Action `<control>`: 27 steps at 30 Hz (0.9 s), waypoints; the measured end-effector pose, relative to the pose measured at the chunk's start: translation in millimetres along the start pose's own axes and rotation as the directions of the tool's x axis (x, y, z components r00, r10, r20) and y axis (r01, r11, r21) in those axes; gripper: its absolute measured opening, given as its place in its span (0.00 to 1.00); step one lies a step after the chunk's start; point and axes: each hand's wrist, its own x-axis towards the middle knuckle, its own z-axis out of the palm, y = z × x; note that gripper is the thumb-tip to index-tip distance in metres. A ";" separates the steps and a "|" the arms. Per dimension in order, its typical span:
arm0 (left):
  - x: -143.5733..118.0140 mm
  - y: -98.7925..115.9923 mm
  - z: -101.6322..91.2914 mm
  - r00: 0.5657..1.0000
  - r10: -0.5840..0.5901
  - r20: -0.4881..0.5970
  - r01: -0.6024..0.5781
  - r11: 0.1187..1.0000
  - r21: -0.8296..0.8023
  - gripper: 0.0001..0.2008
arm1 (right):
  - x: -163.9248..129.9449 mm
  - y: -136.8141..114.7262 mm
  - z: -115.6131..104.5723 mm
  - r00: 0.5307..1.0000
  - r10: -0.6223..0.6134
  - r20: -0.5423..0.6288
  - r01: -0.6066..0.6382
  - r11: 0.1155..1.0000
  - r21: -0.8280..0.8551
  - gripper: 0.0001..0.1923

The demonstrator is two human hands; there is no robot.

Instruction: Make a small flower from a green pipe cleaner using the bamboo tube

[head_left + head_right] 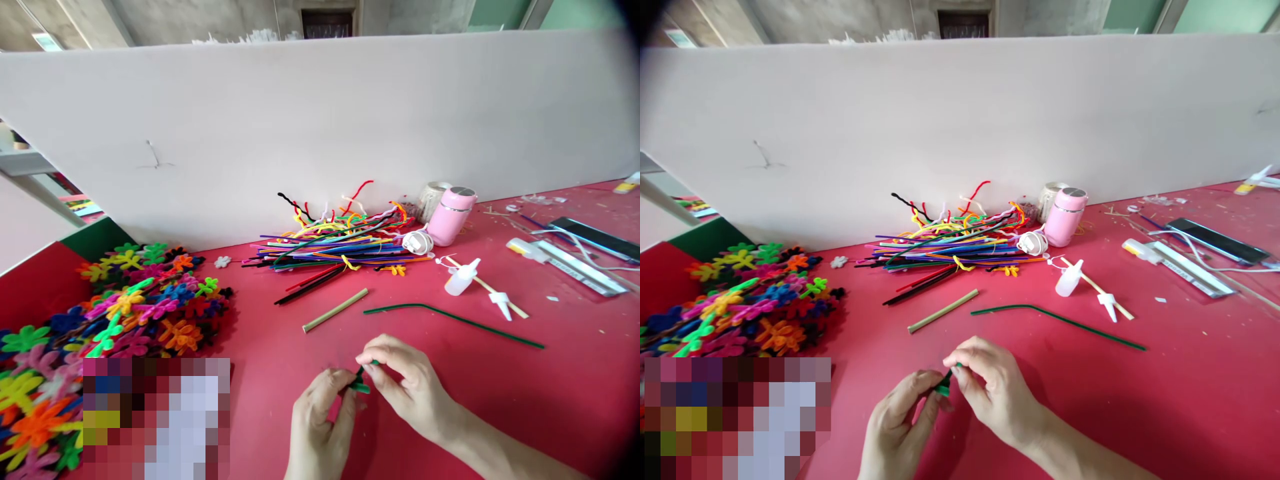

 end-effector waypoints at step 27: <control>5.5 -4.6 3.0 0.830 -0.517 0.209 0.476 0.462 -0.748 0.06 | 4.3 3.2 3.4 0.906 0.341 0.251 -0.423 0.749 0.509 0.08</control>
